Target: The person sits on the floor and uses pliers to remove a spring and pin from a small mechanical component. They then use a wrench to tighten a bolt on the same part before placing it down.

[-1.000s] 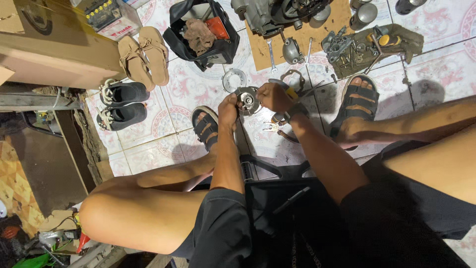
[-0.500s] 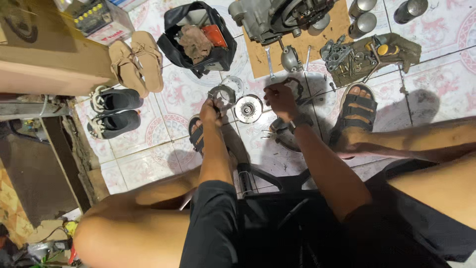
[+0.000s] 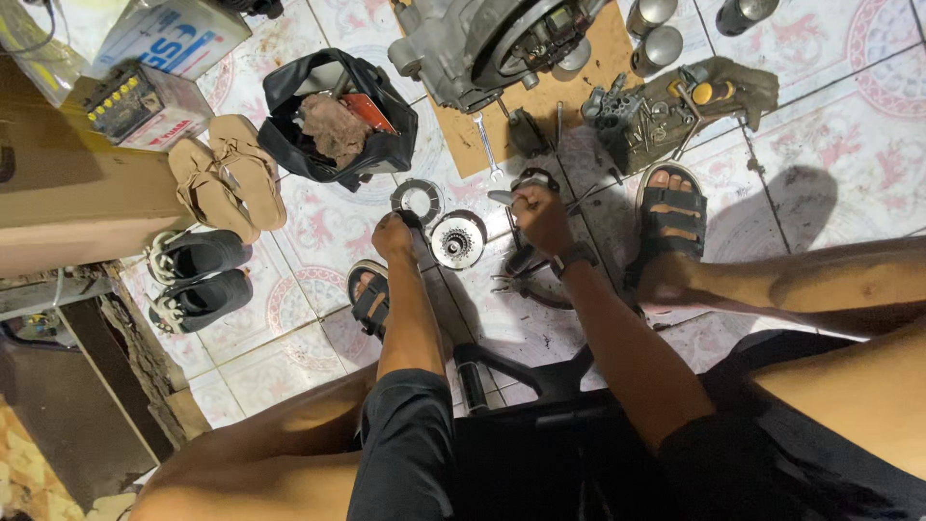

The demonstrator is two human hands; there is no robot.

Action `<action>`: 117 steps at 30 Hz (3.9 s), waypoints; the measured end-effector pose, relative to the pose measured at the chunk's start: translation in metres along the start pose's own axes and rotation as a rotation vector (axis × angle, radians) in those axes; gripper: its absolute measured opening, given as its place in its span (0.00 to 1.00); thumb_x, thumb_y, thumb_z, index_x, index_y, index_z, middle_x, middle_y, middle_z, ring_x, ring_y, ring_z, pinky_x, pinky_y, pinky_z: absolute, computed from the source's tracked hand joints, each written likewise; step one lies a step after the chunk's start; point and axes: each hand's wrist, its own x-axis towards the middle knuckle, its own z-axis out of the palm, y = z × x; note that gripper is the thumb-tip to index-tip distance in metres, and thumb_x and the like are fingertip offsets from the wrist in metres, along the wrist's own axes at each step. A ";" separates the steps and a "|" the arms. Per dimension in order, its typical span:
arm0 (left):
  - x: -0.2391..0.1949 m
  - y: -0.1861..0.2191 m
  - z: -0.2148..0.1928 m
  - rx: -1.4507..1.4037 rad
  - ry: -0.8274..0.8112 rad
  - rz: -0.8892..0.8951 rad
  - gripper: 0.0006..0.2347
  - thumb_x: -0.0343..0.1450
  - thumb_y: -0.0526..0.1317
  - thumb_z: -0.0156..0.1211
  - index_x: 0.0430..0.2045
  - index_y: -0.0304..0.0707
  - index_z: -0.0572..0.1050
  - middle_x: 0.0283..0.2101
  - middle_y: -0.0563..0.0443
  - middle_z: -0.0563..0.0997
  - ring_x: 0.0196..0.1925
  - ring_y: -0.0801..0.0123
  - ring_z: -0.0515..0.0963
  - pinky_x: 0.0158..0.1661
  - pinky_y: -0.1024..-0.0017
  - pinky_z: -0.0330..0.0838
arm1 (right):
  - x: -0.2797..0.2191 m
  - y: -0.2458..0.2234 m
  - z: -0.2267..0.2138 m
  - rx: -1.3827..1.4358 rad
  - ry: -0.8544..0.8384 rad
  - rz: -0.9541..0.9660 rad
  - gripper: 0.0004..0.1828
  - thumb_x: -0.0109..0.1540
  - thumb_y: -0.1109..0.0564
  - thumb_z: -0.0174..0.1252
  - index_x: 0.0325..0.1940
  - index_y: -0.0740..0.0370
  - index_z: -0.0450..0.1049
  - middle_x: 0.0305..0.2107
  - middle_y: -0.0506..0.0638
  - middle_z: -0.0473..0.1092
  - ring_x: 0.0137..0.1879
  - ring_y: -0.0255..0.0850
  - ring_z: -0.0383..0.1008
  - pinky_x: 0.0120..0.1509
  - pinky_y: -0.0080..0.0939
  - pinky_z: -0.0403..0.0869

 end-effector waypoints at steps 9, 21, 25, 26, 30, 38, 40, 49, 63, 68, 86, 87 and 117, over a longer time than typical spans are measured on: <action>-0.028 0.014 -0.014 -0.167 0.002 0.012 0.10 0.66 0.41 0.53 0.34 0.39 0.77 0.34 0.44 0.76 0.36 0.65 0.71 0.32 0.64 0.68 | 0.066 0.017 0.010 -0.420 0.438 -0.194 0.11 0.48 0.58 0.65 0.26 0.57 0.67 0.18 0.53 0.68 0.29 0.49 0.74 0.33 0.43 0.74; -0.100 0.074 0.026 -0.226 -0.122 0.275 0.15 0.70 0.39 0.51 0.46 0.24 0.71 0.47 0.25 0.73 0.55 0.47 0.71 0.53 0.57 0.66 | 0.085 -0.011 -0.012 -0.447 -0.119 0.149 0.29 0.51 0.42 0.62 0.50 0.56 0.64 0.47 0.53 0.60 0.48 0.62 0.71 0.53 0.60 0.70; -0.104 0.079 0.043 -0.204 -0.206 0.294 0.12 0.68 0.41 0.56 0.40 0.32 0.76 0.34 0.42 0.77 0.35 0.66 0.75 0.37 0.72 0.74 | 0.070 -0.009 -0.010 -0.425 0.000 -0.067 0.23 0.51 0.50 0.62 0.43 0.65 0.66 0.40 0.56 0.61 0.39 0.66 0.72 0.44 0.62 0.72; -0.112 0.080 0.045 -0.169 -0.283 0.277 0.15 0.69 0.44 0.55 0.44 0.31 0.73 0.40 0.37 0.76 0.42 0.59 0.76 0.43 0.67 0.73 | 0.062 -0.006 -0.010 -0.422 0.042 -0.111 0.23 0.49 0.49 0.61 0.43 0.61 0.65 0.39 0.53 0.61 0.38 0.64 0.73 0.42 0.62 0.73; -0.180 0.126 0.039 -0.043 -0.533 0.227 0.37 0.67 0.61 0.53 0.60 0.26 0.55 0.57 0.27 0.66 0.61 0.43 0.66 0.58 0.54 0.65 | 0.034 -0.013 -0.004 -0.384 0.306 -0.437 0.24 0.42 0.50 0.64 0.40 0.54 0.71 0.33 0.46 0.63 0.36 0.51 0.73 0.38 0.49 0.73; -0.143 0.081 0.045 -0.090 -0.341 0.095 0.38 0.64 0.59 0.57 0.63 0.36 0.52 0.57 0.23 0.63 0.58 0.41 0.66 0.52 0.51 0.69 | 0.006 -0.086 -0.039 -0.013 -0.139 -0.448 0.23 0.49 0.57 0.61 0.48 0.62 0.70 0.35 0.54 0.68 0.40 0.58 0.73 0.44 0.52 0.73; -0.143 0.079 0.042 0.044 -0.315 0.083 0.40 0.63 0.63 0.55 0.63 0.36 0.51 0.58 0.22 0.62 0.61 0.38 0.64 0.55 0.47 0.65 | 0.017 -0.075 -0.057 0.063 -0.235 -0.430 0.26 0.48 0.53 0.67 0.48 0.61 0.72 0.35 0.55 0.71 0.43 0.55 0.74 0.45 0.53 0.73; -0.157 0.092 0.036 -0.638 -0.497 -0.042 0.18 0.63 0.47 0.57 0.40 0.34 0.66 0.45 0.35 0.66 0.43 0.48 0.71 0.41 0.53 0.78 | 0.068 0.067 -0.133 -0.203 0.289 0.174 0.08 0.60 0.58 0.49 0.35 0.62 0.73 0.25 0.56 0.68 0.31 0.47 0.69 0.35 0.47 0.66; -0.216 0.099 0.048 -0.777 -0.641 -0.143 0.14 0.62 0.47 0.63 0.31 0.39 0.70 0.32 0.48 0.76 0.31 0.60 0.79 0.35 0.60 0.81 | 0.072 0.108 -0.161 -0.030 0.775 0.585 0.12 0.57 0.58 0.50 0.43 0.56 0.74 0.25 0.48 0.75 0.35 0.41 0.79 0.40 0.41 0.75; -0.220 0.089 0.062 -0.760 -0.636 -0.144 0.14 0.63 0.45 0.63 0.35 0.39 0.70 0.37 0.47 0.75 0.35 0.60 0.77 0.42 0.56 0.77 | 0.060 0.101 -0.165 0.051 0.702 0.570 0.11 0.58 0.58 0.51 0.43 0.54 0.72 0.22 0.44 0.73 0.28 0.35 0.77 0.35 0.35 0.76; -0.263 0.102 0.058 -0.938 -0.789 -0.207 0.12 0.63 0.43 0.61 0.35 0.38 0.74 0.37 0.46 0.79 0.41 0.58 0.78 0.38 0.57 0.77 | 0.098 0.046 -0.139 -0.617 0.180 0.146 0.16 0.46 0.48 0.71 0.33 0.55 0.79 0.51 0.59 0.56 0.52 0.57 0.59 0.43 0.58 0.73; -0.267 0.103 0.055 -0.960 -0.814 -0.207 0.11 0.64 0.43 0.60 0.34 0.39 0.74 0.37 0.46 0.79 0.41 0.59 0.78 0.39 0.57 0.76 | 0.101 0.045 -0.138 -0.630 0.145 0.198 0.16 0.49 0.47 0.71 0.32 0.59 0.79 0.57 0.60 0.53 0.57 0.57 0.57 0.50 0.57 0.72; -0.312 0.116 -0.042 -1.186 -0.667 -0.093 0.11 0.67 0.47 0.58 0.36 0.45 0.75 0.40 0.50 0.80 0.41 0.61 0.80 0.47 0.57 0.75 | 0.032 -0.194 -0.209 -0.260 -0.138 -0.339 0.16 0.52 0.43 0.67 0.39 0.46 0.75 0.30 0.46 0.74 0.42 0.45 0.75 0.45 0.43 0.71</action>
